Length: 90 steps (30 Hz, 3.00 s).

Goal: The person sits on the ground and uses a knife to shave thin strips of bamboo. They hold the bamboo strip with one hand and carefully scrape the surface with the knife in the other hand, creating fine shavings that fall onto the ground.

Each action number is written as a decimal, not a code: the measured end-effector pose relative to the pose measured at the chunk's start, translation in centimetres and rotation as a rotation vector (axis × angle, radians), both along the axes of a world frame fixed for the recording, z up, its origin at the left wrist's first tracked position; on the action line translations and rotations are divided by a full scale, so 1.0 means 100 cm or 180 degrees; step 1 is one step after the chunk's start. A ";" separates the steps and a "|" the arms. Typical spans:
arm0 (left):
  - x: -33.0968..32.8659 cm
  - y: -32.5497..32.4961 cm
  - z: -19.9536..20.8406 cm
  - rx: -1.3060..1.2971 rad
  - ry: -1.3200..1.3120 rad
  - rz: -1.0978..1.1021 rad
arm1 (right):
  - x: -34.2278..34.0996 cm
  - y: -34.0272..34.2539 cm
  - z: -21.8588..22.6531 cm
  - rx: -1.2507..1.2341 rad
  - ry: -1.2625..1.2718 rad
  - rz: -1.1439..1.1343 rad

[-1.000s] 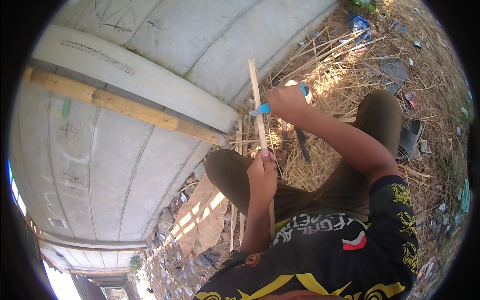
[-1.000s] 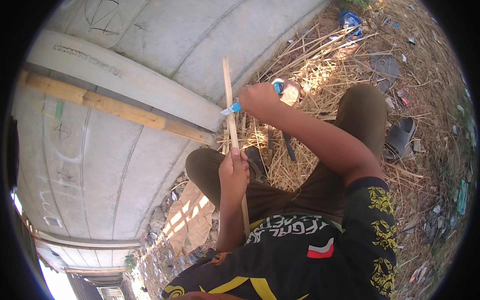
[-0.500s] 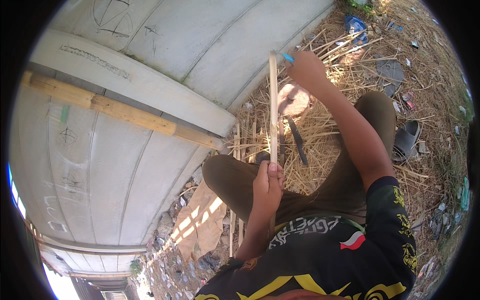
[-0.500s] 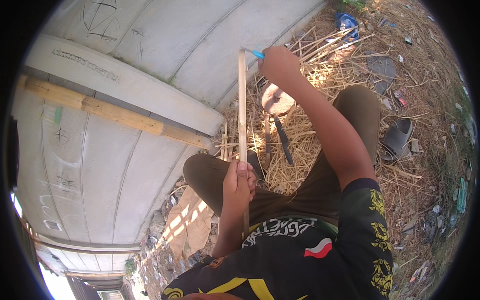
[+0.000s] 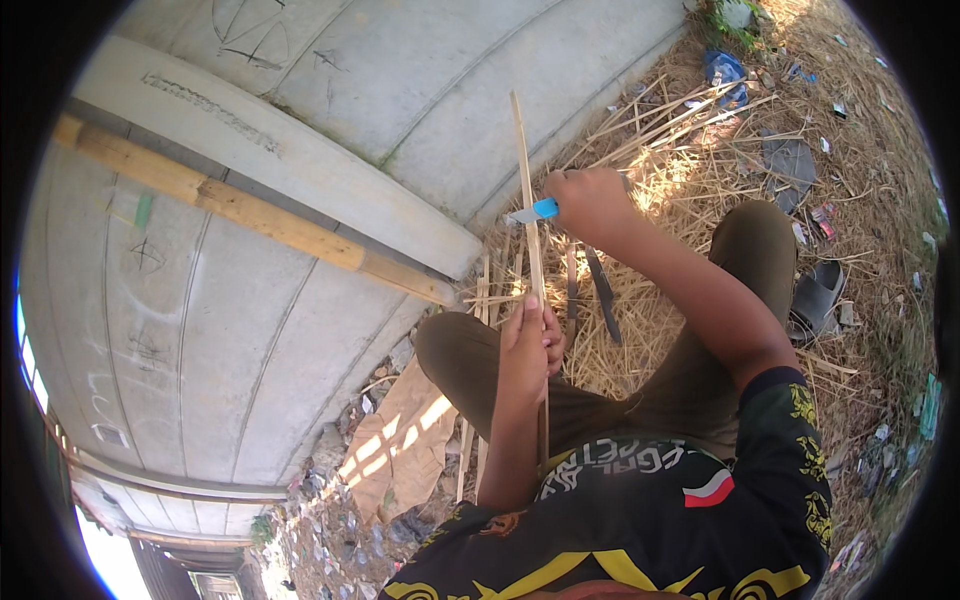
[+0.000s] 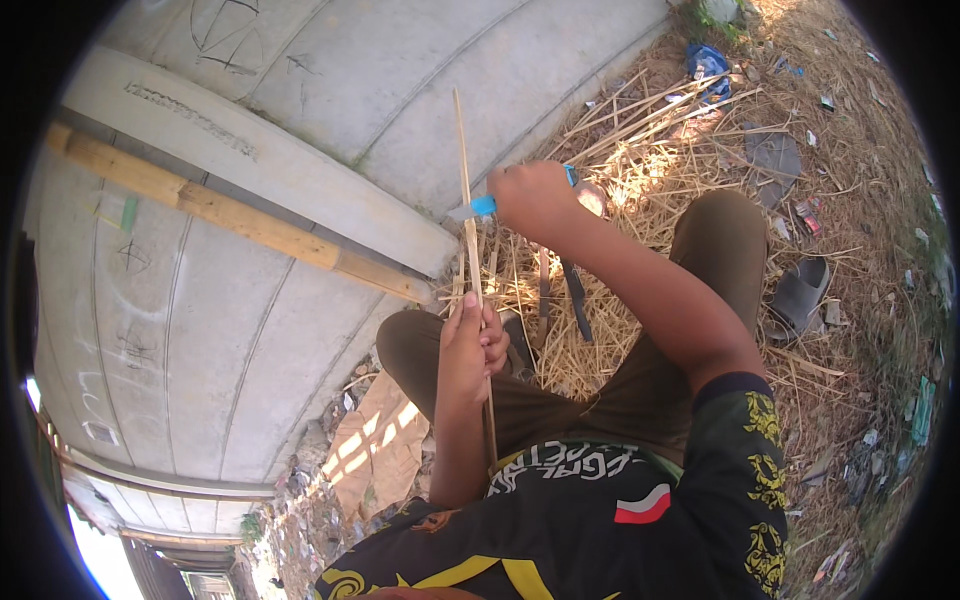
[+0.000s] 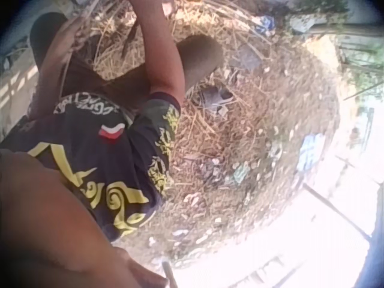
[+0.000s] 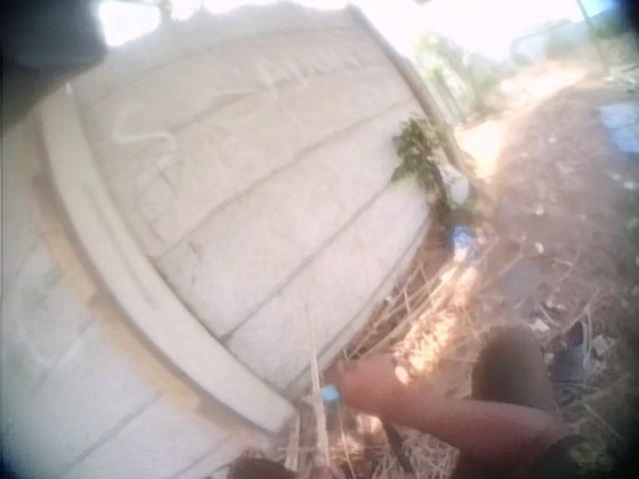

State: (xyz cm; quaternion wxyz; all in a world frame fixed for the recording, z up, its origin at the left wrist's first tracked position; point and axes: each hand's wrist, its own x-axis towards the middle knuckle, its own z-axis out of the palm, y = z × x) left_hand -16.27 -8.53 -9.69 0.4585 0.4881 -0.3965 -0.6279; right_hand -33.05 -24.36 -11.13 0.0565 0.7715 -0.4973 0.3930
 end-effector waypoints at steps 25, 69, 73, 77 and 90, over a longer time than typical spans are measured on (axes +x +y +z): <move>-0.022 -0.004 0.014 -0.0765 -0.1078 0.0284 | -0.029 -0.005 0.011 -0.0328 -0.0407 -0.0335; -0.047 0.001 0.018 -0.1535 -0.3184 0.0644 | -0.013 -0.017 0.016 0.0000 -0.0189 -0.0554; -0.063 0.014 0.006 -0.1530 -0.3249 0.0420 | -0.057 -0.061 0.035 0.0700 -0.0744 -0.1489; -0.060 0.053 -0.005 -0.1589 -0.2931 -0.0070 | -0.124 -0.084 0.036 0.0986 -0.1665 -0.2153; -0.013 -0.016 0.001 -0.0711 -0.1328 0.0418 | -0.006 0.002 0.023 0.0765 -0.0199 -0.0346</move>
